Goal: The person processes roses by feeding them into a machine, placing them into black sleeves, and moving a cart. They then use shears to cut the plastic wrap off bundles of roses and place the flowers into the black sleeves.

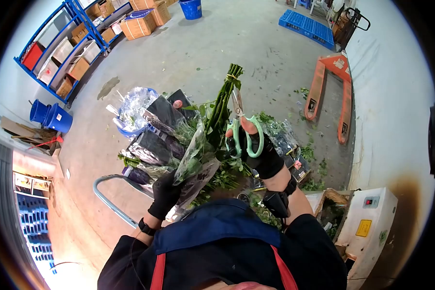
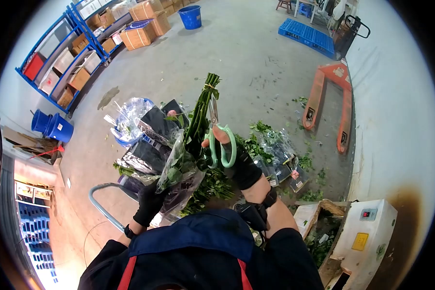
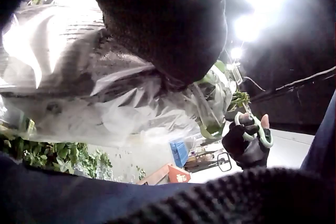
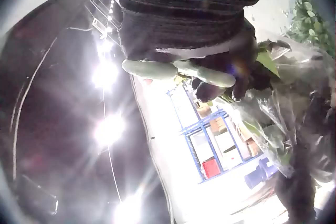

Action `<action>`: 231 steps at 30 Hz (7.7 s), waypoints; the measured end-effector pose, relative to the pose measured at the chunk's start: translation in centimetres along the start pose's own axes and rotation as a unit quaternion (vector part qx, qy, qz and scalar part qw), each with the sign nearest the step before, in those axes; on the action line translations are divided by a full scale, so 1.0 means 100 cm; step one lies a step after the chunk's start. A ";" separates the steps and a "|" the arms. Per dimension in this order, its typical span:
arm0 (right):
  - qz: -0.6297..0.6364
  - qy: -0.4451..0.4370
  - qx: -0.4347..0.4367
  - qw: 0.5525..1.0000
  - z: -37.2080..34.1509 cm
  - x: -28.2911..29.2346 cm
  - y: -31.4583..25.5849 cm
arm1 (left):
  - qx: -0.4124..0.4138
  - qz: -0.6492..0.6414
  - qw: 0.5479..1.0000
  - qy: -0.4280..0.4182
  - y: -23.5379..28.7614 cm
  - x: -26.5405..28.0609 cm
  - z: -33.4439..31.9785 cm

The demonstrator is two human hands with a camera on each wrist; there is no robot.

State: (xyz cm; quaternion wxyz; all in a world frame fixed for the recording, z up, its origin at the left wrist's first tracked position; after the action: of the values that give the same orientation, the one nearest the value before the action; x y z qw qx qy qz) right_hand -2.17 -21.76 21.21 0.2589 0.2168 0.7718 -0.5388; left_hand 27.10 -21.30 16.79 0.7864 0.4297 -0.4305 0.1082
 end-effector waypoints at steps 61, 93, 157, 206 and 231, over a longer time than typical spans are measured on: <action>0.182 0.260 -0.109 0.942 -0.077 0.199 0.129 | 0.113 -0.016 0.985 -0.131 -0.051 -0.089 -0.031; -0.265 0.425 -0.374 0.780 -0.126 0.146 0.238 | 0.447 -0.045 0.891 0.063 -0.367 -0.107 -0.086; -0.446 0.077 0.060 0.890 -0.059 0.030 0.073 | -0.030 -0.414 0.901 -0.124 0.028 -0.086 0.079; -0.300 0.102 0.075 0.946 0.015 0.176 0.059 | -0.112 -0.242 0.958 -0.103 0.012 -0.089 0.067; -0.115 0.165 0.035 0.979 -0.018 0.067 -0.009 | 0.058 -0.208 0.962 -0.165 0.030 -0.120 0.045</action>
State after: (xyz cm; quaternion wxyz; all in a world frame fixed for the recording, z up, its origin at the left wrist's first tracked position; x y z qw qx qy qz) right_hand -8.17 -19.96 18.14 0.0571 0.2217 0.8044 -0.5482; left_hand 15.60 -20.53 10.48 0.6835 0.5661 -0.4485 -0.1053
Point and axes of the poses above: each hand's wrist, its own z-axis towards the middle knuckle, its own x-axis out of the back of the hand, y = z × x, the point moved 3 cm from there along z, towards the middle knuckle, and after that the axes turned 15 degrees about -x, right-handed, at the moved point
